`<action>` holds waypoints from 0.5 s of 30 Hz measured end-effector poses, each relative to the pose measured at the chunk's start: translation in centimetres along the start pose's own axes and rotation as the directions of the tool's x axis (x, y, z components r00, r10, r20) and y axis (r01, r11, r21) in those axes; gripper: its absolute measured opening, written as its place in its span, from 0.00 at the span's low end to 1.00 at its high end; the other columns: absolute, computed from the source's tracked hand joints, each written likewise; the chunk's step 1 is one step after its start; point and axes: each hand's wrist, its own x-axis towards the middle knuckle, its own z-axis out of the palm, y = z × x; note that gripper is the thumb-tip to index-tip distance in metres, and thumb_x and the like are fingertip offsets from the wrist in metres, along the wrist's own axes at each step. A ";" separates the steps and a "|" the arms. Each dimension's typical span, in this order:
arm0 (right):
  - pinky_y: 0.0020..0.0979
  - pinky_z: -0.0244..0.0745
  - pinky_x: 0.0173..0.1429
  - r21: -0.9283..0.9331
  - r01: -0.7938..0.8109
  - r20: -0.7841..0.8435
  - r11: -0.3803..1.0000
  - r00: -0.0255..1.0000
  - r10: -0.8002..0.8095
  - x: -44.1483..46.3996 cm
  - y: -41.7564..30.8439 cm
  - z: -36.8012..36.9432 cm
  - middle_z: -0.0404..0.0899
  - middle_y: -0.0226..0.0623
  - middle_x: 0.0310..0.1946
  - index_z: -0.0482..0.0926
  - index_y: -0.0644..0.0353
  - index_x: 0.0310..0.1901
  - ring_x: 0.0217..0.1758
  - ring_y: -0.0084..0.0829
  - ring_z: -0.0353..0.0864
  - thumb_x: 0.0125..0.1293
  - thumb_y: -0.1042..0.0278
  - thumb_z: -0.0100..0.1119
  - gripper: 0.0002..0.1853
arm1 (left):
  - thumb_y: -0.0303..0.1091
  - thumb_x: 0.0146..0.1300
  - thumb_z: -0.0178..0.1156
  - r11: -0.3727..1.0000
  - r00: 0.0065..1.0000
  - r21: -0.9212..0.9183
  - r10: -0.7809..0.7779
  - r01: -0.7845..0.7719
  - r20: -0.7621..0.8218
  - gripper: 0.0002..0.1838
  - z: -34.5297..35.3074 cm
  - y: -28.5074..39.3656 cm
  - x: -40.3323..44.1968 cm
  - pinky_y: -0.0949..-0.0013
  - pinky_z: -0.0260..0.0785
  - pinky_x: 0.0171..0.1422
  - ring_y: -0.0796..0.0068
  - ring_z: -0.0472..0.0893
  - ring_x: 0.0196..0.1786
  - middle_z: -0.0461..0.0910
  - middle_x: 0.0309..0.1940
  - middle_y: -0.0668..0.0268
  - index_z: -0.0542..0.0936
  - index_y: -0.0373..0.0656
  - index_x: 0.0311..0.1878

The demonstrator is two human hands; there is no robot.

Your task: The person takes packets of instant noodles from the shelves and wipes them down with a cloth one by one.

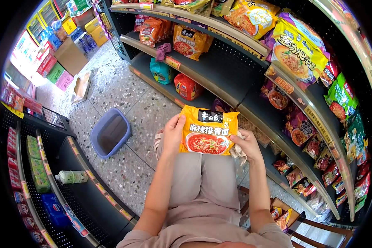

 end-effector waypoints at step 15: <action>0.21 0.73 0.40 0.014 0.094 -0.567 0.995 0.821 -0.069 -1.1 2.2 -2.2 0.81 0.33 0.37 0.78 0.67 0.45 0.36 0.19 0.78 0.64 0.70 0.59 0.11 | 0.37 0.73 0.46 0.950 0.970 -0.218 -0.197 0.225 0.143 0.19 1.0 -3.8 0.0 0.71 0.70 0.57 0.75 0.77 0.54 0.76 0.54 0.63 0.68 0.36 0.61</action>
